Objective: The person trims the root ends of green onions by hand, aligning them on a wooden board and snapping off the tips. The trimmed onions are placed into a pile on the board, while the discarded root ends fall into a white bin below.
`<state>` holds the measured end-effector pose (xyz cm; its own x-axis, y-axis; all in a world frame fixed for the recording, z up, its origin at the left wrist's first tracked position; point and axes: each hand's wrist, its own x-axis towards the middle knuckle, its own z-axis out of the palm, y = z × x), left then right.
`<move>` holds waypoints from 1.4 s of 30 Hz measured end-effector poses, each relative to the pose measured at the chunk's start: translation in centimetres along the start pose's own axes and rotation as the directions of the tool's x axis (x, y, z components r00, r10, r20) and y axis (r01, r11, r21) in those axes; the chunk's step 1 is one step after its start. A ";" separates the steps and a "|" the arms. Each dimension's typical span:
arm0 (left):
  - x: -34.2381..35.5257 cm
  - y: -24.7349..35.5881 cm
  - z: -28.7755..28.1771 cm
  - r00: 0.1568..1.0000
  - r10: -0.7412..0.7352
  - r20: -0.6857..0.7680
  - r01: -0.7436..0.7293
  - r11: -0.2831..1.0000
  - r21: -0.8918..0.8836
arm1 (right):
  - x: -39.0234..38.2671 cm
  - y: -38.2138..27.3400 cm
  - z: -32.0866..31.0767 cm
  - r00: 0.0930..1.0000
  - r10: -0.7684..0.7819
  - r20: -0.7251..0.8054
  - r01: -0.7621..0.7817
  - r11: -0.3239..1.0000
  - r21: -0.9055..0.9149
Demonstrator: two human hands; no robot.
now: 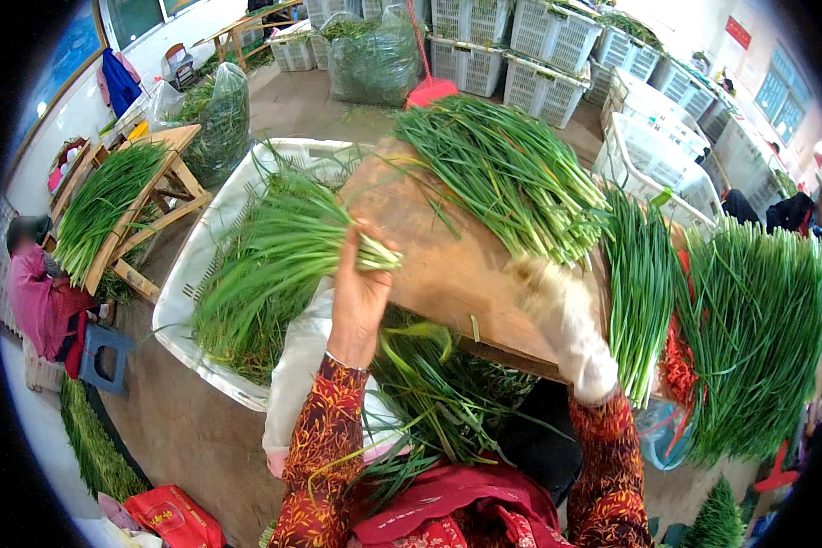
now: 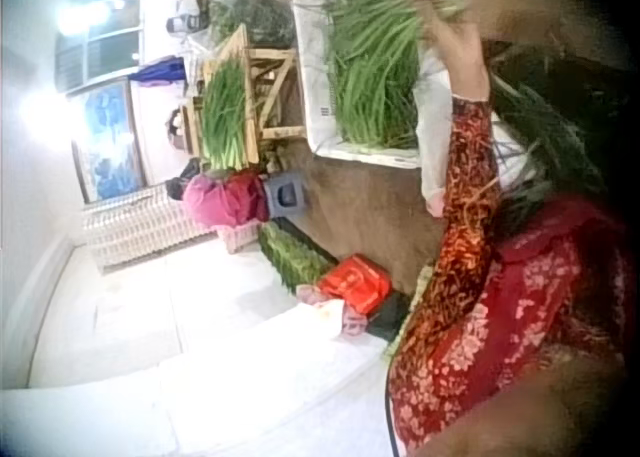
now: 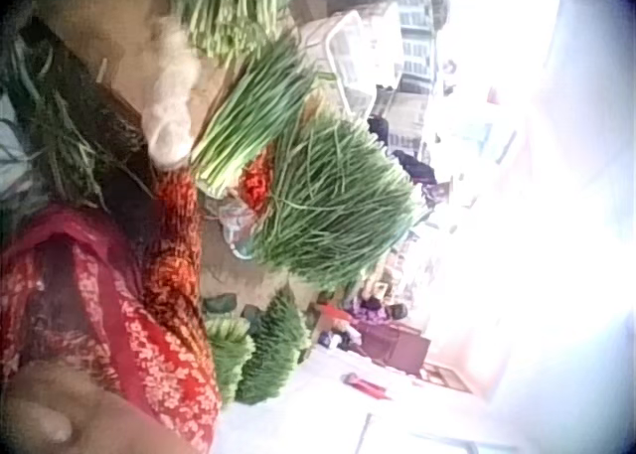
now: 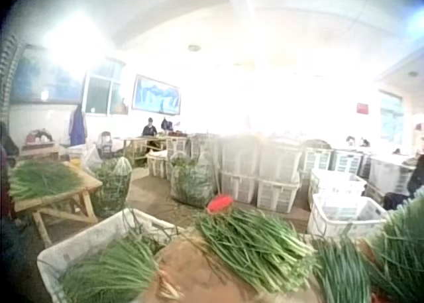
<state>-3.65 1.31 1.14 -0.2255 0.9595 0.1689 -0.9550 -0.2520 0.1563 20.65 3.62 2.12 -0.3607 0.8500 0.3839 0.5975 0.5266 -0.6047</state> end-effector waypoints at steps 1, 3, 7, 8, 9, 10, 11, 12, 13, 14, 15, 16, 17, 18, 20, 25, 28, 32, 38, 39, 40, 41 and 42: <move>0.0 -0.3 -0.8 0.999 -0.041 -0.010 0.041 0.998 0.051 | 2.7 -1.2 -1.2 0.994 -0.019 -0.111 -0.006 0.975 -0.221; -0.9 -2.0 -2.5 0.988 -0.139 -0.065 0.146 0.982 0.116 | 5.0 2.1 -0.7 0.984 0.102 -0.147 -0.138 0.955 -0.262; -2.7 -4.9 -4.3 0.935 -0.331 -0.126 0.349 0.922 0.167 | 5.7 2.4 -1.5 0.964 0.265 -0.026 -0.241 0.825 -0.511; -2.9 -5.4 -4.5 0.919 -0.369 -0.141 0.389 0.906 0.164 | 5.0 1.7 -1.6 0.968 0.248 -0.043 -0.239 0.850 -0.469; -3.3 -5.5 -4.7 0.909 -0.371 -0.188 0.406 0.891 0.202 | 4.5 0.3 -1.2 0.951 0.310 0.017 -0.285 0.894 -0.345; -3.8 -5.8 -4.4 0.896 -0.381 -0.231 0.431 0.872 0.234 | 3.9 -1.3 -1.0 0.926 0.368 0.078 -0.344 0.912 -0.223; -4.2 -6.1 -4.0 0.880 -0.387 -0.274 0.456 0.850 0.264 | 3.1 -2.1 -0.8 0.897 0.416 0.148 -0.405 0.909 -0.102; -4.4 -7.1 -2.7 0.866 -0.382 -0.322 0.480 0.816 0.321 | 1.3 -0.7 0.0 0.950 0.299 0.087 -0.305 0.951 0.059; -4.4 -7.7 -2.9 0.854 -0.389 -0.346 0.497 0.807 0.319 | 0.4 -1.6 0.5 0.937 0.320 0.143 -0.335 0.937 0.102; -4.4 -8.1 -2.8 0.851 -0.380 -0.363 0.498 0.802 0.329 | -0.3 -2.7 1.0 0.911 0.367 0.191 -0.394 0.909 0.137; -4.4 -8.3 -2.5 0.850 -0.372 -0.373 0.498 0.799 0.338 | -1.0 -3.4 1.3 0.882 0.408 0.236 -0.450 0.878 0.166; -4.6 -8.1 -2.7 0.842 -0.382 -0.381 0.515 0.779 0.357 | -1.6 -2.7 2.1 0.830 0.454 0.324 -0.546 0.779 0.307; -4.7 -7.9 -3.0 0.833 -0.393 -0.390 0.533 0.758 0.376 | -1.8 -2.5 2.5 0.824 0.453 0.340 -0.564 0.707 0.426; -4.7 -7.8 -3.1 0.824 -0.410 -0.392 0.553 0.734 0.394 | -1.7 -2.4 2.6 0.821 0.453 0.346 -0.570 0.623 0.536; -5.1 -7.8 -2.7 0.838 -0.408 -0.362 0.535 0.746 0.398 | -1.2 -2.5 2.3 0.833 0.474 0.284 -0.548 0.637 0.542; -5.4 -7.5 -3.2 0.822 -0.427 -0.377 0.554 0.754 0.354 | -0.5 -1.2 4.3 0.834 0.491 0.250 -0.523 0.561 0.642; -5.2 -7.8 -3.7 0.820 -0.407 -0.402 0.546 0.767 0.338 | -1.2 -1.4 4.5 0.818 0.515 0.256 -0.494 0.400 0.772; -5.3 -8.0 -3.2 0.842 -0.372 -0.389 0.514 0.771 0.375 | -1.7 -0.1 6.2 0.939 0.331 -0.096 -0.147 0.635 0.758; -5.2 -8.4 -3.3 0.853 -0.281 -0.439 0.475 0.765 0.435 | 0.0 -3.7 3.6 0.940 0.304 0.157 -0.342 0.806 0.483; -5.2 -8.6 -3.2 0.872 -0.252 -0.420 0.442 0.775 0.451 | 0.2 -3.7 3.7 0.933 0.310 0.183 -0.360 0.817 0.450; -5.3 -8.7 -3.1 0.889 -0.224 -0.400 0.408 0.785 0.467 | 0.3 -3.3 4.1 0.913 0.346 0.217 -0.409 0.767 0.494; -5.4 -8.6 -3.0 0.878 -0.242 -0.413 0.427 0.785 0.448 | 0.5 -3.2 4.2 0.925 0.318 0.208 -0.379 0.807 0.453; -5.5 -8.4 -2.9 0.867 -0.257 -0.427 0.445 0.786 0.430 | 0.7 -3.2 4.3 0.936 0.288 0.202 -0.348 0.842 0.412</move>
<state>5.06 -1.46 -3.91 -0.0318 0.9503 -0.3097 -0.7680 0.1750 0.6161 15.42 2.54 1.36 -0.3097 0.9498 0.0441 0.3339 0.1521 -0.9302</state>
